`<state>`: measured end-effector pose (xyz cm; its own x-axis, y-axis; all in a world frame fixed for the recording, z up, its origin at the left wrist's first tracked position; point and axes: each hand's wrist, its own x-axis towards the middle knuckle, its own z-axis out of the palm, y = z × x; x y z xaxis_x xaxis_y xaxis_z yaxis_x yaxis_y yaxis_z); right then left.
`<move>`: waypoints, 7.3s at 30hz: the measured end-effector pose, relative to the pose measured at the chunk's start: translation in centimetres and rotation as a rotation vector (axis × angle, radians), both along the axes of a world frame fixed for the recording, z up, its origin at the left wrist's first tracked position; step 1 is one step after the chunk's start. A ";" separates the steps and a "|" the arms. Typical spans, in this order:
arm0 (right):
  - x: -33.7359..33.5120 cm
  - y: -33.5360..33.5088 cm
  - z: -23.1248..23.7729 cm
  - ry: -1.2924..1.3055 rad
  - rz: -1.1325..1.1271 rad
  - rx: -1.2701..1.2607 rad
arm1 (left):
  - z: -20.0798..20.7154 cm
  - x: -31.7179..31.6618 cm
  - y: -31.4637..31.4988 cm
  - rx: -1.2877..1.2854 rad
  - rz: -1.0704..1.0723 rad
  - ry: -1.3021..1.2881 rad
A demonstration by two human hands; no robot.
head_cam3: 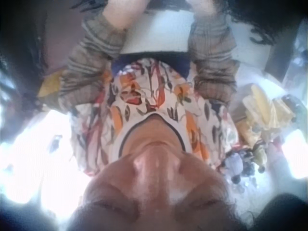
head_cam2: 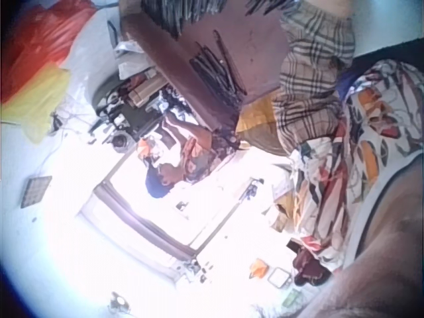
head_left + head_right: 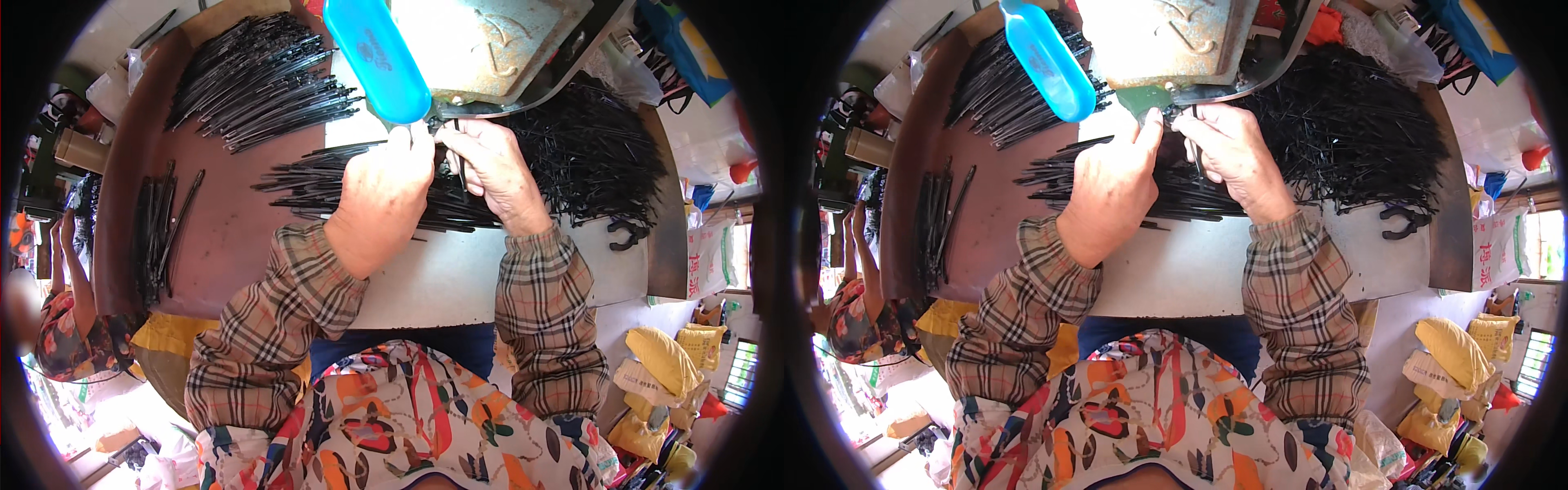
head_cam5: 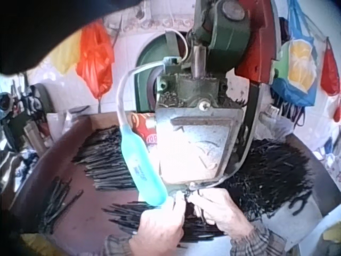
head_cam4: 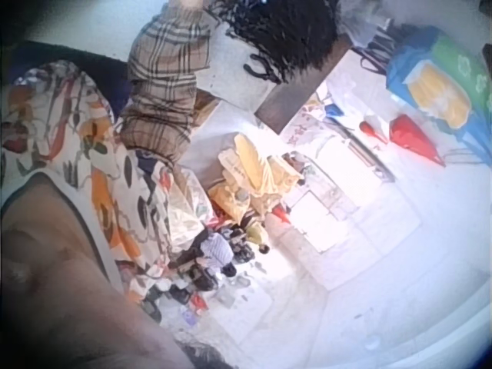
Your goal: The person assembles black rods and plastic connectors using an assembly press.
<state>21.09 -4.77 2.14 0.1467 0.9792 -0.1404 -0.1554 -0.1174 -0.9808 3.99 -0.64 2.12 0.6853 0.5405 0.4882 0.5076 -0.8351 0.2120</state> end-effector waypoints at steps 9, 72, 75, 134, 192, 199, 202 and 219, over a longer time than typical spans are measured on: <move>-0.2 -0.4 -0.2 0.086 -0.046 -0.027 | -0.5 0.4 -0.2 0.037 0.009 0.028; -0.6 -0.9 -2.1 0.336 -0.253 0.204 | 0.5 -3.1 4.4 -1.380 -0.190 -0.531; -0.6 -0.8 -2.2 0.334 -0.266 0.197 | 0.0 -2.9 4.5 -1.438 -0.174 -0.582; -0.7 1.6 -3.5 0.324 -0.445 0.335 | 0.4 -2.5 9.1 -1.339 -0.243 -0.298; 7.1 -7.8 0.2 -1.315 -0.001 0.348 | 0.0 -3.6 -2.1 -1.597 -0.126 -0.883; 5.9 -5.5 0.7 -1.254 -0.092 0.265 | -0.1 -3.7 -1.9 -1.609 -0.151 -0.878; 5.5 -3.8 0.3 -1.259 -0.109 0.333 | -0.2 -3.6 -2.0 -1.612 -0.157 -0.874; 5.2 -1.0 1.2 -1.617 -0.008 0.560 | -0.6 -3.9 -1.8 -1.626 -0.170 -0.909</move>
<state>26.30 -5.76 3.38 -0.2112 0.8520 0.4791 0.9631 0.2652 -0.0470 0.14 -2.42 1.50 0.6341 0.7546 -0.1689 -0.2592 0.4132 0.8730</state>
